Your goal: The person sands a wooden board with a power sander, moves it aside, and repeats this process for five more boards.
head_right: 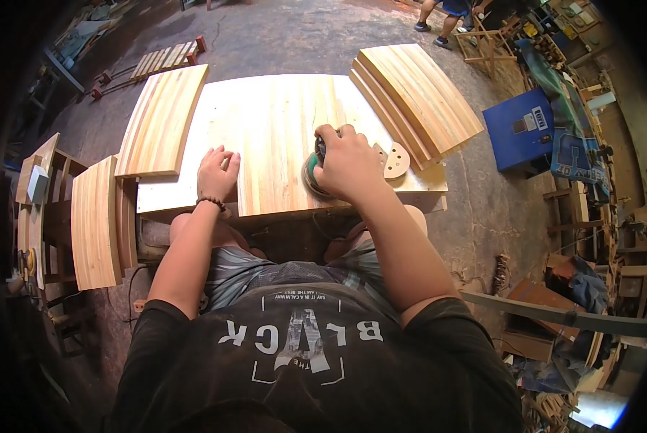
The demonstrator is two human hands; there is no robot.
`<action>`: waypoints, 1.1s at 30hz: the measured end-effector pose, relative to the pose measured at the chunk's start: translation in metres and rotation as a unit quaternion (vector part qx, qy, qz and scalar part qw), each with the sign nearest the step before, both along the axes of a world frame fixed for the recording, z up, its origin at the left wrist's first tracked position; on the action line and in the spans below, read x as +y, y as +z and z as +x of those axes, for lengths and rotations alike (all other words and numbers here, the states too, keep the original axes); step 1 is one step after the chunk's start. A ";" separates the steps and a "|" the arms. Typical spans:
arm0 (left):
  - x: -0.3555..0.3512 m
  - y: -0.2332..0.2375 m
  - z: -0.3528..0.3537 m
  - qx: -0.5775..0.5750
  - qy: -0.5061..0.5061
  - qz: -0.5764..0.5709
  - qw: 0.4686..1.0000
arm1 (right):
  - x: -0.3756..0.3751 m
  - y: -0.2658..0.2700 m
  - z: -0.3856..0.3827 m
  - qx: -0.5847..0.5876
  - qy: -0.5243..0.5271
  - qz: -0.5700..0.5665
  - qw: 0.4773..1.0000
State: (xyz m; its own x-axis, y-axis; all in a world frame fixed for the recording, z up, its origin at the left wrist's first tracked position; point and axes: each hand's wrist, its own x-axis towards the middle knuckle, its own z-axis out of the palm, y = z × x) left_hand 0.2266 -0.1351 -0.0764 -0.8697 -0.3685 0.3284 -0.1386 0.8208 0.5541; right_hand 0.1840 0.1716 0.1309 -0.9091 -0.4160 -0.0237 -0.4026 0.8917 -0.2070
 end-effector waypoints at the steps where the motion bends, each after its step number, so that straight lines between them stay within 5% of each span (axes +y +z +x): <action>1: 0.000 0.000 0.000 0.000 0.000 0.001 1.000 | -0.002 0.000 -0.001 -0.002 0.001 0.001 1.000; 33: -0.002 -0.004 -0.003 -0.027 0.016 0.012 0.999 | -0.014 0.002 0.021 0.011 0.089 -0.026 0.996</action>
State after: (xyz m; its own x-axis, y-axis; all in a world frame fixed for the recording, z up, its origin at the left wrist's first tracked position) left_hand 0.2239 -0.1369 -0.0805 -0.8735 -0.4037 0.2721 -0.1950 0.8021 0.5644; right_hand 0.2047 0.1574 0.1328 -0.8205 -0.5713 0.0205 -0.5587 0.7939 -0.2399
